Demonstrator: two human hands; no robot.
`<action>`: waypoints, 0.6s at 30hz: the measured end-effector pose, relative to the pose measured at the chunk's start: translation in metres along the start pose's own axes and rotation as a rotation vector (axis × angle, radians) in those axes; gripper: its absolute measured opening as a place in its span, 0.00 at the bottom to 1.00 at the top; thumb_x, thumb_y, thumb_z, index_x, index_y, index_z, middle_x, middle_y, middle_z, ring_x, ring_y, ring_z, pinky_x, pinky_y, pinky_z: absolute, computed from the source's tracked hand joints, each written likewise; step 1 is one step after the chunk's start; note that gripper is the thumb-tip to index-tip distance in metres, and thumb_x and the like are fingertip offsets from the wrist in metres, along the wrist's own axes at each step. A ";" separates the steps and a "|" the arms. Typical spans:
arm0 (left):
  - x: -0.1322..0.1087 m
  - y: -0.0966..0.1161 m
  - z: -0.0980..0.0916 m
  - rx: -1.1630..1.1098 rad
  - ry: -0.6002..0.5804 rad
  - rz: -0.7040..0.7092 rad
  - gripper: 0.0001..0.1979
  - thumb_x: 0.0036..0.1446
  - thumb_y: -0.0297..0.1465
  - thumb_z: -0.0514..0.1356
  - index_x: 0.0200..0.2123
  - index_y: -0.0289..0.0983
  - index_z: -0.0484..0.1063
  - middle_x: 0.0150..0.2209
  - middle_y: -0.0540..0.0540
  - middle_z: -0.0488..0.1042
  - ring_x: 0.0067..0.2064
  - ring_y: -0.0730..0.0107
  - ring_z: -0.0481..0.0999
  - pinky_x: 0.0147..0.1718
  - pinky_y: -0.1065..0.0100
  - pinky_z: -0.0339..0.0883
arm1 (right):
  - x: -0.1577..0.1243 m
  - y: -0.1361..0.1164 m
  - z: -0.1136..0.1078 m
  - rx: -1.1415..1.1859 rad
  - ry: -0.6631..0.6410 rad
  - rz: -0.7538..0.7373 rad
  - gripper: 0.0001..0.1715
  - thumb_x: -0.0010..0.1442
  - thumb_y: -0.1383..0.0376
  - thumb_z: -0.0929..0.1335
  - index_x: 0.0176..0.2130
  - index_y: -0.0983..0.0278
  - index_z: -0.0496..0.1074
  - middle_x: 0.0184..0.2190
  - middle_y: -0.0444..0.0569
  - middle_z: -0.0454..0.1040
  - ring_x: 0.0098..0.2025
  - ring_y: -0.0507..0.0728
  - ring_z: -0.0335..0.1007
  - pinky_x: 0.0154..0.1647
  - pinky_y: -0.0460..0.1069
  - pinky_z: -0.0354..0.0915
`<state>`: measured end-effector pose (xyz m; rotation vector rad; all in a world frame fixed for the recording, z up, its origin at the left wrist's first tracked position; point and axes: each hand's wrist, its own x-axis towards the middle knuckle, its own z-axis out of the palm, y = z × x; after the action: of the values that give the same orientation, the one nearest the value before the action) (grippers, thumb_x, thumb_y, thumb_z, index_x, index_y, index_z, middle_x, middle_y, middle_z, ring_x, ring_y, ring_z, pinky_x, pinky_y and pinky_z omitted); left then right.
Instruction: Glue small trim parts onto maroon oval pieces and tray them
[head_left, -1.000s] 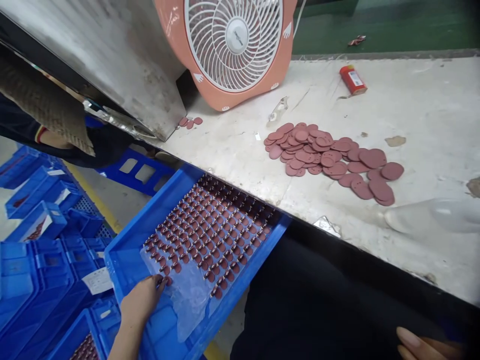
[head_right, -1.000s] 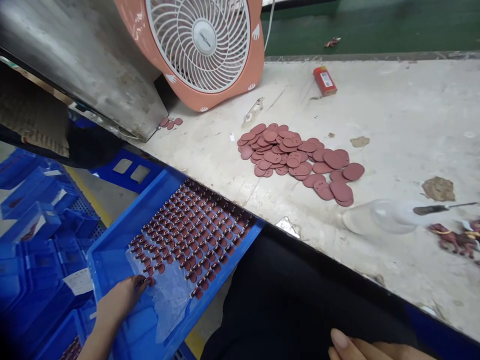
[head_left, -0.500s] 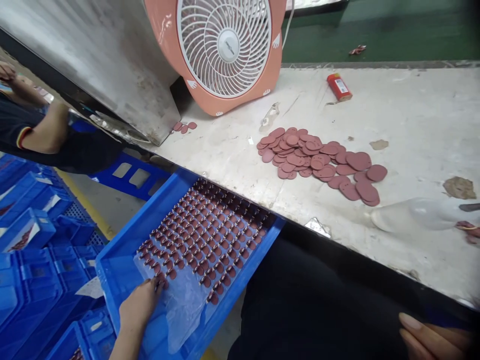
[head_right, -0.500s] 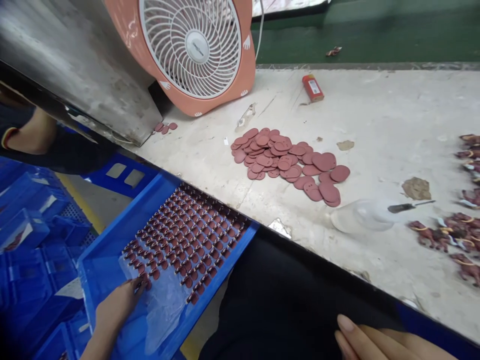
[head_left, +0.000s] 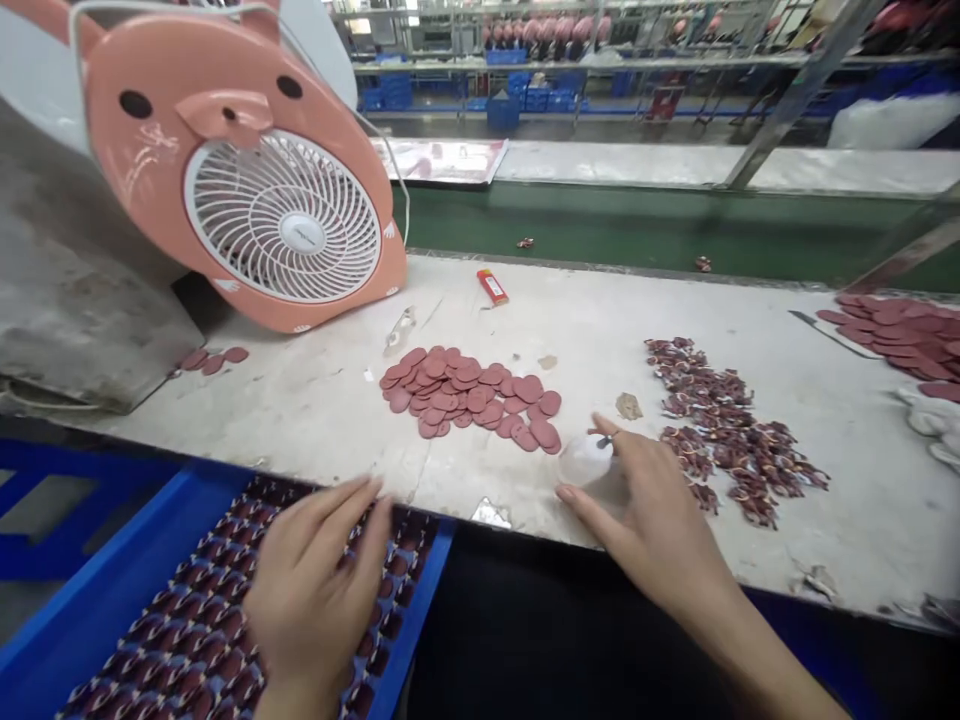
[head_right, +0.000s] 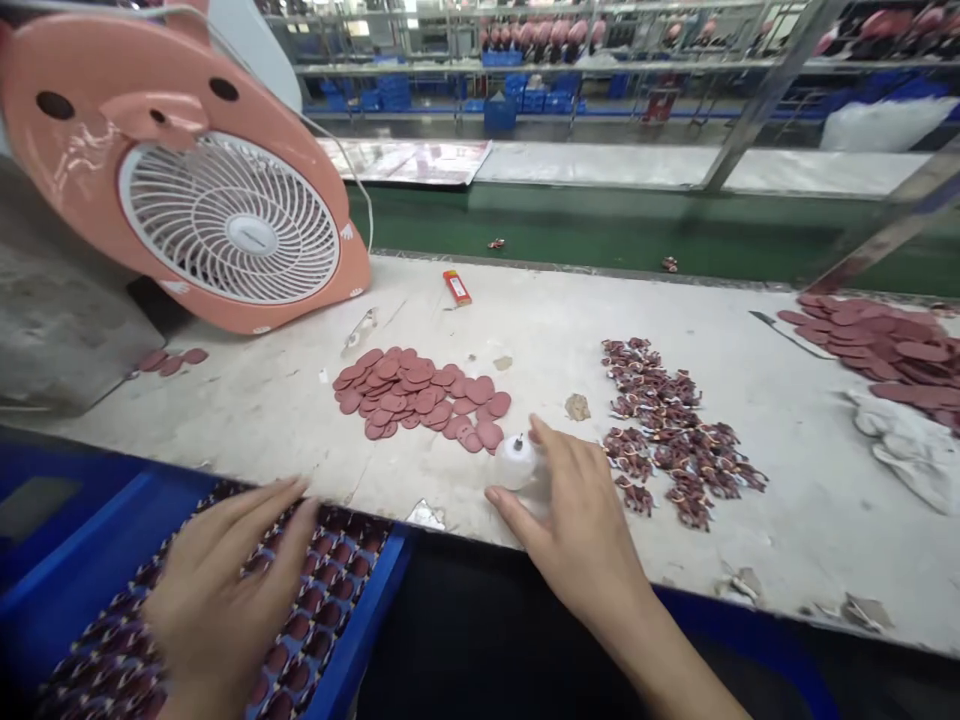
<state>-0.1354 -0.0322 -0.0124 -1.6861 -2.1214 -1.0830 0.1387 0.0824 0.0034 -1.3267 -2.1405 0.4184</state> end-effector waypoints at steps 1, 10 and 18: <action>0.020 0.014 0.016 0.060 -0.031 0.041 0.14 0.55 0.33 0.64 0.46 0.42 0.76 0.44 0.44 0.79 0.46 0.57 0.75 0.47 0.58 0.66 | 0.004 -0.002 0.003 0.033 -0.030 -0.005 0.26 0.63 0.53 0.68 0.56 0.61 0.63 0.48 0.53 0.69 0.50 0.66 0.62 0.47 0.60 0.63; 0.078 0.043 0.053 0.314 -0.217 0.047 0.13 0.62 0.38 0.55 0.42 0.43 0.77 0.40 0.48 0.79 0.42 0.57 0.76 0.26 0.64 0.63 | -0.017 0.013 -0.011 0.242 0.071 0.048 0.14 0.62 0.59 0.69 0.47 0.57 0.68 0.44 0.45 0.72 0.46 0.58 0.68 0.47 0.52 0.62; 0.057 0.048 0.050 0.095 0.170 0.424 0.15 0.48 0.23 0.68 0.41 0.36 0.79 0.36 0.45 0.81 0.37 0.64 0.77 0.38 0.64 0.72 | -0.036 0.009 -0.020 0.726 0.142 0.230 0.12 0.64 0.59 0.67 0.46 0.59 0.64 0.36 0.46 0.68 0.36 0.56 0.67 0.36 0.50 0.67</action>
<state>-0.0962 0.0464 0.0055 -1.8131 -1.5877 -0.9402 0.1695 0.0534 0.0029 -1.1174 -1.4907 1.0411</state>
